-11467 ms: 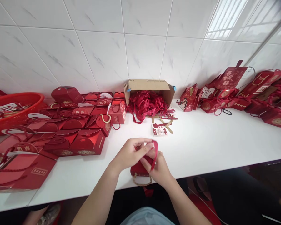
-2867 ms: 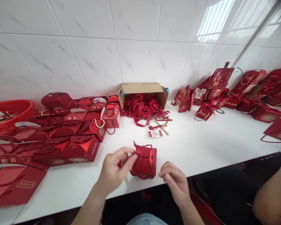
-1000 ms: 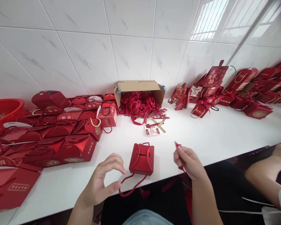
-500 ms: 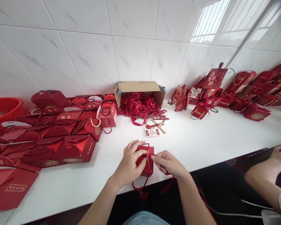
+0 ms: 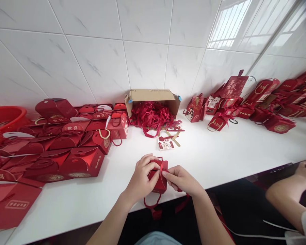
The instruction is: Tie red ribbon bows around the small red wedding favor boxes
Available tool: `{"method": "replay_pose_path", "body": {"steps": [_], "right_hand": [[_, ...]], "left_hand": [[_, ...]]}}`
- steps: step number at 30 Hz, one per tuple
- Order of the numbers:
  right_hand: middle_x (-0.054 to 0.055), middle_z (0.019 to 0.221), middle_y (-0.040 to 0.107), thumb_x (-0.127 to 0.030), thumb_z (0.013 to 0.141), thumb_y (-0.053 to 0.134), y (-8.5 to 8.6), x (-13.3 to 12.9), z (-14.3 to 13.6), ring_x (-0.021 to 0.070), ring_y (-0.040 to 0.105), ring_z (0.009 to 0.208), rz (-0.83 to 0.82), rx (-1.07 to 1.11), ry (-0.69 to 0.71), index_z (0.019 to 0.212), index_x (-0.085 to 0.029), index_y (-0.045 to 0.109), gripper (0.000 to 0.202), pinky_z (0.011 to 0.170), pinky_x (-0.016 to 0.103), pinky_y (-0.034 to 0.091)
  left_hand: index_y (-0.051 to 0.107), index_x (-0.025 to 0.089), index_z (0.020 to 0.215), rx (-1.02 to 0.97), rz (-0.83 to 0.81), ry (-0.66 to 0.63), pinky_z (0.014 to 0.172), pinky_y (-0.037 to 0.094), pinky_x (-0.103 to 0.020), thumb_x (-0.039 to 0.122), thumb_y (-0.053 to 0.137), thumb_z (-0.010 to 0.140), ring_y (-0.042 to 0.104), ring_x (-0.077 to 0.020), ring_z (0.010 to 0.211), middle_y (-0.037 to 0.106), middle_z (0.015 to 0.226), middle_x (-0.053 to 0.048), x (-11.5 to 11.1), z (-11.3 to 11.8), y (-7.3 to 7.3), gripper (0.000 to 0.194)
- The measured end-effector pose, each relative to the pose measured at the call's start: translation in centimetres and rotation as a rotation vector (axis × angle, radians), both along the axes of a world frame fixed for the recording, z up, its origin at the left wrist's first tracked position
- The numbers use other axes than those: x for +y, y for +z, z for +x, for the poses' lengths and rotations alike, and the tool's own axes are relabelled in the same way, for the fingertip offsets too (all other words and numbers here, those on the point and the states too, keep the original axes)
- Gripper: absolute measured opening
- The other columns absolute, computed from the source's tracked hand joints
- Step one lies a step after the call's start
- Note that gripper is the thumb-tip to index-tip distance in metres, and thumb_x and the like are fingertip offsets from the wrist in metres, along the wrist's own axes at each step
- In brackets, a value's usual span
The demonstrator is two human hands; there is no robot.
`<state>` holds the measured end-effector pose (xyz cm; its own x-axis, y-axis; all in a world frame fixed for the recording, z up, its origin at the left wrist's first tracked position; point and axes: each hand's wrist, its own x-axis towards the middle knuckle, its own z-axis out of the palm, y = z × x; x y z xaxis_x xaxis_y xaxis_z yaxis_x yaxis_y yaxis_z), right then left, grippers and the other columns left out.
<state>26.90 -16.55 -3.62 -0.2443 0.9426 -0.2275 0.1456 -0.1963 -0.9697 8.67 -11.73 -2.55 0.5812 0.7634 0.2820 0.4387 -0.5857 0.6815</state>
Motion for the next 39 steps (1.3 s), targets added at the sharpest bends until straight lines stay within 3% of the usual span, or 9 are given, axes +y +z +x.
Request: {"method": "replay_pose_path", "body": {"steps": [4, 6, 9, 12, 16, 20, 23, 33, 39], "right_hand": [[0.003, 0.075, 0.063, -0.051, 0.087, 0.053, -0.1, 0.1, 0.2, 0.0154, 0.058, 0.070, 0.262, -0.240, -0.265, 0.077, -0.018, 0.059, 0.036, 0.067, 0.029, 0.047], [0.008, 0.105, 0.063, -0.047, 0.087, 0.056, 0.0, 0.3, 0.3, 0.0219, 0.058, 0.100, 0.447, -0.325, -0.371, 0.099, -0.020, 0.062, 0.029, 0.090, 0.038, 0.045], [0.009, 0.129, 0.054, -0.040, 0.089, 0.056, 0.3, 0.6, -0.2, 0.0252, 0.047, 0.123, 0.586, -0.331, -0.253, 0.118, -0.026, 0.060, 0.032, 0.104, 0.044, 0.037], [0.008, 0.124, 0.058, -0.037, 0.092, 0.052, 0.8, 0.8, -0.7, 0.0239, 0.051, 0.120, 0.579, -0.303, -0.146, 0.116, -0.027, 0.062, 0.028, 0.103, 0.044, 0.039], [0.008, 0.116, 0.061, -0.038, 0.095, 0.047, 1.2, 0.8, -0.5, 0.0218, 0.055, 0.114, 0.551, -0.269, -0.167, 0.114, -0.025, 0.062, 0.028, 0.100, 0.040, 0.043], [0.008, 0.116, 0.061, -0.040, 0.094, 0.048, 1.2, 0.7, 0.3, 0.0220, 0.056, 0.112, 0.523, -0.297, -0.151, 0.110, -0.024, 0.063, 0.027, 0.099, 0.040, 0.043], [0.008, 0.115, 0.062, -0.040, 0.095, 0.046, 1.2, 0.8, 0.4, 0.0209, 0.056, 0.111, 0.534, -0.266, -0.168, 0.110, -0.024, 0.063, 0.027, 0.098, 0.038, 0.044], [0.004, 0.104, 0.068, -0.034, 0.098, 0.040, 1.4, 0.8, -1.3, 0.0207, 0.060, 0.103, 0.512, -0.307, -0.131, 0.107, -0.025, 0.064, 0.027, 0.101, 0.042, 0.035], [0.005, 0.095, 0.068, -0.039, 0.098, 0.037, 1.2, 0.8, -1.2, 0.0182, 0.062, 0.090, 0.452, -0.137, -0.214, 0.107, -0.022, 0.063, 0.033, 0.083, 0.032, 0.047]], "left_hand": [[0.057, 0.022, 0.085, -0.084, -0.050, 0.011, 0.104, 0.042, -0.044, 0.021, 0.047, 0.090, 0.045, -0.0250, 0.127, 0.058, 0.119, -0.008, -0.1, -0.3, 0.6, 0.012], [0.056, 0.022, 0.089, -0.113, -0.076, 0.002, 0.105, 0.042, -0.043, 0.022, 0.044, 0.093, 0.044, -0.0240, 0.128, 0.056, 0.121, -0.009, -0.2, -0.4, 0.9, 0.013], [0.054, 0.022, 0.092, -0.152, -0.071, -0.001, 0.104, 0.042, -0.043, 0.023, 0.040, 0.095, 0.048, -0.0225, 0.124, 0.055, 0.121, -0.009, -0.2, -0.4, 1.1, 0.014], [0.054, 0.022, 0.090, -0.165, -0.053, 0.003, 0.101, 0.045, -0.041, 0.021, 0.040, 0.095, 0.051, -0.0216, 0.119, 0.056, 0.119, -0.008, -0.2, -0.3, 1.0, 0.015], [0.053, 0.022, 0.089, -0.138, -0.078, 0.019, 0.102, 0.045, -0.040, 0.022, 0.039, 0.095, 0.051, -0.0210, 0.121, 0.056, 0.120, -0.008, -0.3, -0.6, 0.8, 0.016], [0.056, 0.024, 0.104, -0.069, -0.089, 0.012, 0.107, 0.040, -0.043, 0.027, 0.042, 0.094, 0.043, -0.0231, 0.130, 0.051, 0.131, -0.008, -0.4, -0.7, 0.8, 0.017], [0.060, 0.023, 0.095, -0.030, -0.077, 0.010, 0.108, 0.039, -0.044, 0.029, 0.044, 0.093, 0.038, -0.0247, 0.134, 0.050, 0.132, -0.008, -0.4, -0.4, 0.6, 0.016], [0.052, 0.022, 0.090, -0.161, -0.093, 0.018, 0.100, 0.046, -0.037, 0.024, 0.035, 0.097, 0.053, -0.0192, 0.117, 0.055, 0.120, -0.008, 0.0, -0.2, 0.6, 0.019], [0.061, 0.023, 0.099, -0.054, -0.059, -0.012, 0.105, 0.043, -0.043, 0.027, 0.042, 0.094, 0.046, -0.0232, 0.126, 0.054, 0.127, -0.009, -0.2, -0.2, 0.4, 0.019]]}}
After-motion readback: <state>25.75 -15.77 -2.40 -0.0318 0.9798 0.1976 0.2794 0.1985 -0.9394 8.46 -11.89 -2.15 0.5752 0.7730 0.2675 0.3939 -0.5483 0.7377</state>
